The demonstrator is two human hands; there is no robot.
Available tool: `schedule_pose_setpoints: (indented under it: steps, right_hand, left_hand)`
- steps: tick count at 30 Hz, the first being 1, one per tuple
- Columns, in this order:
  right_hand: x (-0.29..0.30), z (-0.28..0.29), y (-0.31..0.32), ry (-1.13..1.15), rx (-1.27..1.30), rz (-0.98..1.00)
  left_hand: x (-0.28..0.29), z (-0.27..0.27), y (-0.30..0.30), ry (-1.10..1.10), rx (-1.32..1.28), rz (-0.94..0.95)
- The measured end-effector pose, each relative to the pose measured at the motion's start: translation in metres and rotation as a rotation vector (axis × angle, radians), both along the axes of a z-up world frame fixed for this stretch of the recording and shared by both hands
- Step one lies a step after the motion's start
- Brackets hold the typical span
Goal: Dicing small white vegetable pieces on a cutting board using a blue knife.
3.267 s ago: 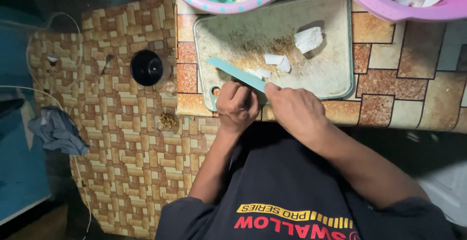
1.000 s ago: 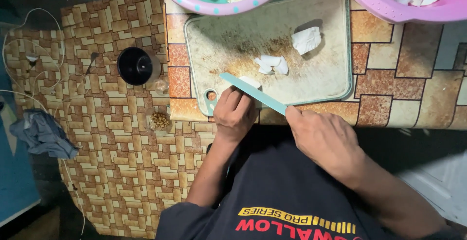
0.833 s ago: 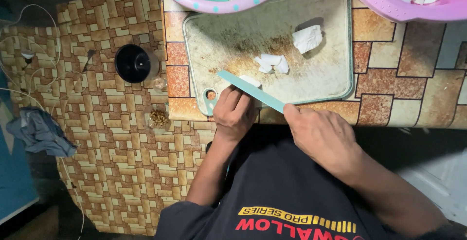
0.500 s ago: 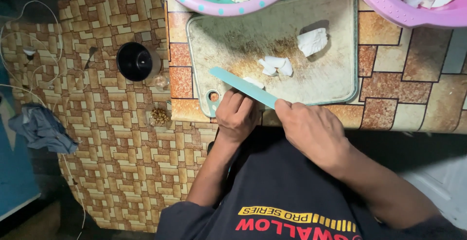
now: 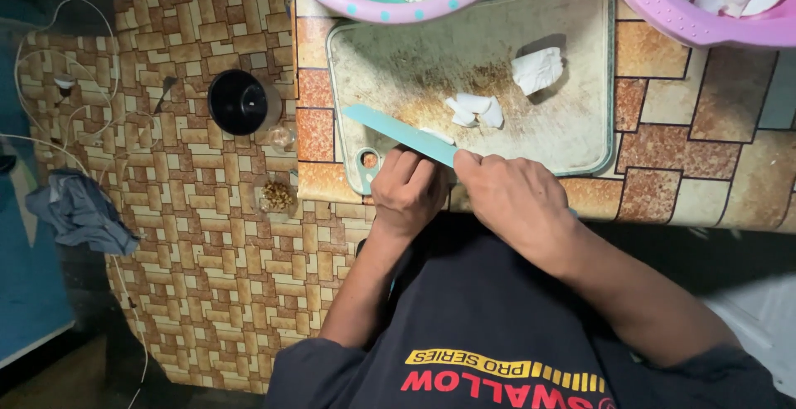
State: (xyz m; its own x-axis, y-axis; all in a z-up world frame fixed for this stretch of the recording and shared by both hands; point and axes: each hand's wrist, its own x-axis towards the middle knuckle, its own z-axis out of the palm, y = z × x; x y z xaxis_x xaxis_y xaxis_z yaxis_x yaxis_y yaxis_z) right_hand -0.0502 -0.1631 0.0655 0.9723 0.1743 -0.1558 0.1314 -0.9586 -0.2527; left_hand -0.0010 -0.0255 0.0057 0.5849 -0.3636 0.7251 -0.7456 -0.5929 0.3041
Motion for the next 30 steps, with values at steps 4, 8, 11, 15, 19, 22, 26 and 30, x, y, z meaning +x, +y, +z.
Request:
schedule_pose_setpoints:
  steps: [4, 8, 11, 15, 19, 22, 26, 30]
  right_hand:
    - [0.003, -0.014, 0.003, -0.009, 0.022, -0.006]
    - [0.003, -0.014, 0.004, 0.010, 0.007, 0.001]
    - [-0.004, -0.012, 0.000, 0.059, 0.032, -0.025]
    - [-0.020, 0.013, -0.022, 0.231, -0.004, -0.083]
    - [-0.035, 0.013, -0.031, 0.237, -0.047, -0.095]
    - [-0.031, 0.012, -0.024, 0.239, -0.035, -0.113]
    - [-0.016, 0.003, -0.013, 0.181, -0.008, -0.097]
    - [-0.005, -0.013, -0.002, 0.175, 0.011, -0.070]
  left_hand:
    - [0.000, 0.005, 0.000, 0.003, 0.011, -0.014]
    - [-0.002, 0.003, -0.003, -0.027, 0.017, 0.011]
    - [-0.004, -0.001, -0.002, -0.032, 0.005, 0.014]
    - [-0.002, 0.004, -0.004, -0.024, -0.010, 0.002]
    - [-0.006, -0.011, -0.002, -0.020, -0.006, 0.002]
    - [-0.009, -0.005, 0.001, -0.020, 0.006, 0.015]
    - [-0.004, 0.006, -0.003, -0.013, -0.002, -0.011]
    - [-0.005, 0.002, 0.000, 0.000, 0.029, -0.006]
